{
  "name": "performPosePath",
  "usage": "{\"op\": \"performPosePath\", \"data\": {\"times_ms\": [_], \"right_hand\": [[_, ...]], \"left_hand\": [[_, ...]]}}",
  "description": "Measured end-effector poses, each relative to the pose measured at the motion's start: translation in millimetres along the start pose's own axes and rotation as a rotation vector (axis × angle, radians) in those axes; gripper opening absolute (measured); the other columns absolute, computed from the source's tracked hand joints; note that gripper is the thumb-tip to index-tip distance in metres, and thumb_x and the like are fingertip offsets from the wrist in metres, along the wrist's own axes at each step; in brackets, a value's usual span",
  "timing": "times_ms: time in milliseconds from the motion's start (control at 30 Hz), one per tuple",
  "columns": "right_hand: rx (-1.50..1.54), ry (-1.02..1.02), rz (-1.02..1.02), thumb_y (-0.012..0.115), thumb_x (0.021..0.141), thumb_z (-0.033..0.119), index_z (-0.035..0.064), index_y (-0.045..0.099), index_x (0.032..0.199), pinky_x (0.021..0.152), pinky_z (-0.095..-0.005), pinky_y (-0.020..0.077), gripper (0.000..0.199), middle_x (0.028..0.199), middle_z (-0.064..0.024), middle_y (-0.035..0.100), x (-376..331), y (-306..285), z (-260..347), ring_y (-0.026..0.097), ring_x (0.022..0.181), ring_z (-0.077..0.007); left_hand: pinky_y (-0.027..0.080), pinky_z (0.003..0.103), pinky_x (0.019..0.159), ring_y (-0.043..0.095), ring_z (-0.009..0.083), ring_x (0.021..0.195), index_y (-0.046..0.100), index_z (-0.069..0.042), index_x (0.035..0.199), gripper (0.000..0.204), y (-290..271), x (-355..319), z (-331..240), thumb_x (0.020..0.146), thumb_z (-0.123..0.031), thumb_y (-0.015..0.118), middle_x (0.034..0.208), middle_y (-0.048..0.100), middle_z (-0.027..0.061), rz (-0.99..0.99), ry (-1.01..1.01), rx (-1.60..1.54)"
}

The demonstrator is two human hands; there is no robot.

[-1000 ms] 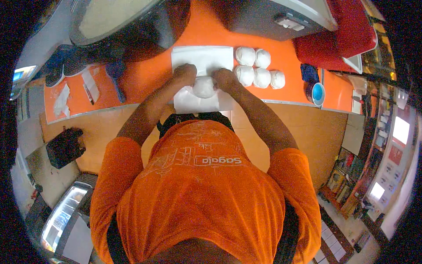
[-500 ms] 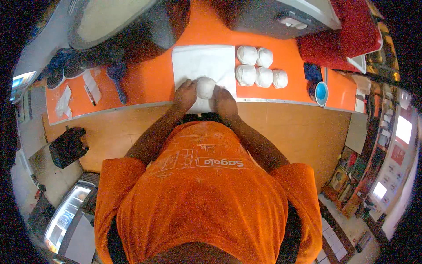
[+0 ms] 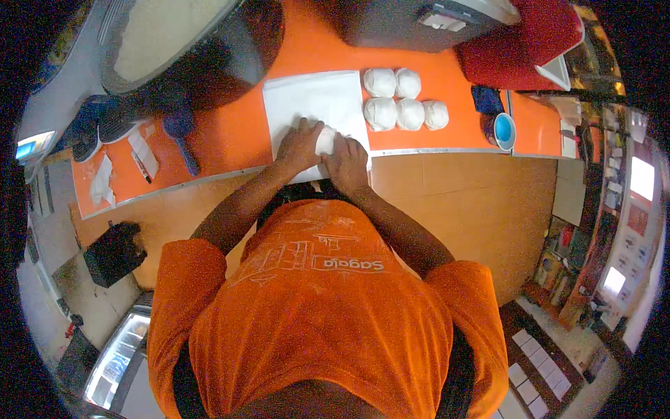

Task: The person scoops cooked rice from a large rice cooker using a plastic scoop, places the rice into a small blue bowl to shape it, and then turns the shaped rice onto a piece of white paper, repeating this process to create multiple rounded portions of rice.

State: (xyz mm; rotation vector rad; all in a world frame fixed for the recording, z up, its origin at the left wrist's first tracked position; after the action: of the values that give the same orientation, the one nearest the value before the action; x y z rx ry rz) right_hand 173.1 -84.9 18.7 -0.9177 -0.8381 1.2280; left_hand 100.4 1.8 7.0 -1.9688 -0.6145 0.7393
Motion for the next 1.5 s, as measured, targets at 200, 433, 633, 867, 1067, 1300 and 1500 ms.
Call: {"op": "performPosePath", "data": {"times_ms": [200, 433, 633, 867, 1067, 1300, 1500], "right_hand": [[0.38, 0.372, 0.032, 0.071, 0.085, 0.038, -0.0061, 0.05, 0.129, 0.089, -0.0371, 0.0482, 0.066, 0.122, -0.026, 0.054, 31, 9, -25, 0.056, 0.111, -0.03], [1.198, 0.543, 0.194, 0.072, 0.087, 0.025, -0.0039, 0.054, 0.125, 0.081, -0.0316, 0.0521, 0.051, 0.109, -0.0136, 0.065, 38, 29, -2, 0.064, 0.095, -0.019], [1.826, 0.695, 0.25, 0.059, 0.094, 0.019, -0.0013, 0.045, 0.131, 0.095, -0.0391, 0.0495, 0.044, 0.125, -0.0123, 0.058, 27, 14, 26, 0.059, 0.113, -0.0237], [2.009, 0.61, 0.195, 0.051, 0.092, 0.016, 0.0033, 0.042, 0.135, 0.101, -0.0379, 0.0449, 0.045, 0.128, -0.0106, 0.054, 32, -8, 27, 0.055, 0.117, -0.0241], [2.141, 0.567, 0.25, 0.054, 0.088, 0.017, 0.006, 0.044, 0.135, 0.094, -0.035, 0.0498, 0.05, 0.122, -0.0089, 0.059, 21, -15, -39, 0.061, 0.106, -0.023], [1.963, 0.55, 0.113, 0.059, 0.087, 0.013, 0.002, 0.046, 0.132, 0.103, -0.0414, 0.0469, 0.048, 0.125, -0.0135, 0.058, 40, -85, -158, 0.059, 0.115, -0.0269], [1.399, 0.334, 0.205, 0.064, 0.081, 0.019, 0.0047, 0.047, 0.132, 0.094, -0.0384, 0.0491, 0.055, 0.118, -0.01, 0.061, 138, -152, -320, 0.06, 0.108, -0.0235]], "left_hand": [[0.053, 0.049, 0.083, 0.061, 0.0416, 0.097, 0.047, -0.009, 0.131, 0.08, -12, -8, 8, 0.064, -0.031, 0.085, 0.119, 0.049, 0.0216, -0.018, -0.015, -0.116], [0.048, 0.042, 0.093, 0.055, 0.0366, 0.108, 0.041, -0.011, 0.135, 0.082, -59, -33, 13, 0.068, -0.03, 0.084, 0.119, 0.048, 0.0196, -0.257, 0.061, -0.34], [0.043, 0.032, 0.095, 0.05, 0.0193, 0.109, 0.041, -0.005, 0.129, 0.043, -35, -41, 44, 0.093, -0.017, 0.062, 0.118, 0.049, 0.0105, -0.399, -0.123, -1.575], [0.044, 0.037, 0.1, 0.057, 0.0228, 0.114, 0.051, -0.001, 0.124, 0.031, 35, -10, 49, 0.102, -0.022, 0.045, 0.122, 0.058, 0.0113, -0.363, -0.35, -2.05], [0.045, 0.035, 0.098, 0.058, 0.0205, 0.111, 0.057, -0.001, 0.123, 0.034, 5, 22, -45, 0.101, -0.025, 0.047, 0.121, 0.062, 0.009, 0.051, -0.339, -2.055], [0.048, 0.027, 0.08, 0.06, 0.015, 0.094, 0.061, -0.001, 0.115, 0.023, -18, 74, -104, 0.096, -0.013, 0.057, 0.11, 0.064, 0.0077, -0.261, -0.248, -1.398], [0.05, 0.031, 0.082, 0.06, 0.016, 0.094, 0.058, -0.001, 0.114, 0.021, 4, 89, -117, 0.095, -0.01, 0.057, 0.114, 0.062, 0.008, -0.331, -0.162, -1.124]]}}
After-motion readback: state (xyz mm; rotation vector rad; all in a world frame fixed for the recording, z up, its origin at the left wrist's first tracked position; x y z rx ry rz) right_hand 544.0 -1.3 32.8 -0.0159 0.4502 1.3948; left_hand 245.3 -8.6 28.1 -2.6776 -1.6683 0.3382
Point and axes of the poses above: each hand's wrist, its own x-axis towards the middle knuckle, its own y-axis out of the palm, z = x × y, the point moved 10 cm from there along x, towards the middle knuckle
